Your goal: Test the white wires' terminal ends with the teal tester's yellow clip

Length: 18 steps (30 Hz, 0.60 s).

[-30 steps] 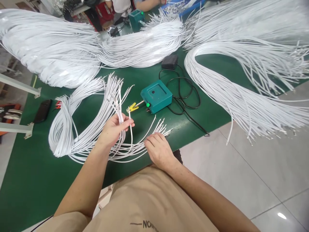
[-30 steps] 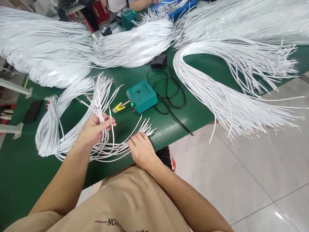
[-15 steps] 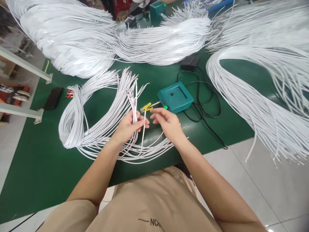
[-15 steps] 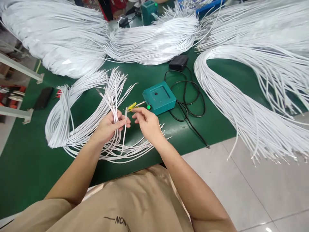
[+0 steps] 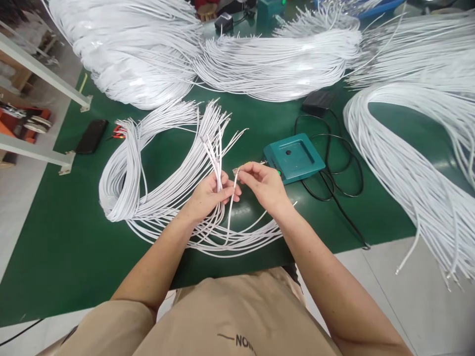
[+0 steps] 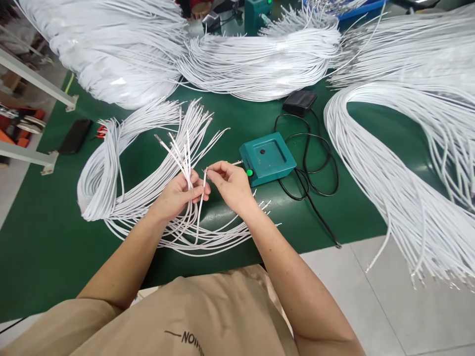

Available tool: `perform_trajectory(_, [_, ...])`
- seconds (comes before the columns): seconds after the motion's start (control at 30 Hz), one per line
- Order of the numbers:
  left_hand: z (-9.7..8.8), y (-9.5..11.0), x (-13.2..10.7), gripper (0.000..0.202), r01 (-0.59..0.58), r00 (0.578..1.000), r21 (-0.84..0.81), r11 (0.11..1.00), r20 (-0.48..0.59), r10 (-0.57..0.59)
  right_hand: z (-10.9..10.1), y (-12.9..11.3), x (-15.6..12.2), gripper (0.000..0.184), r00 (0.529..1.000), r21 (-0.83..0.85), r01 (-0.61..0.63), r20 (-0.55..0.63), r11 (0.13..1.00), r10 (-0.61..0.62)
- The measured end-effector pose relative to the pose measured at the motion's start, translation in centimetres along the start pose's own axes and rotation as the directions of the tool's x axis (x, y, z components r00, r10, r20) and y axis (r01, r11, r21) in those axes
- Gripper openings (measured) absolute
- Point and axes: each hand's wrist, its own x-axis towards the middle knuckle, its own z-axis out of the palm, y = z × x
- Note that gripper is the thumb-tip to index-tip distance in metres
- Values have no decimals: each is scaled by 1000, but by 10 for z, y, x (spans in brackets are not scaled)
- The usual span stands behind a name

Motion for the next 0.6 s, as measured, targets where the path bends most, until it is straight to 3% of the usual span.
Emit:
perform_trajectory(0.13, [-2,-1,2,38,8,999,-33,999,41,-6,0,5,0,9,988,-228,134,-40,964,-147])
perform_trajectory(0.23, [-3,-2,3,39,11,997,-70,998,73,-5,0,8,0,11,985,-300,145,-47,943,-166])
perform_trajectory(0.37, [-3,-1,4,40,28,996,-78,997,87,-21,-1,6,0,12,988,-186,128,-57,974,-141])
perform_trajectory(0.47, [-3,-2,4,41,29,995,-76,997,95,-22,-2,2,-1,18,991,-47,132,31,990,-131])
perform_trajectory(0.6, [-2,-5,4,39,34,998,-83,996,64,-28,1,1,0,18,992,111,12,121,994,-25])
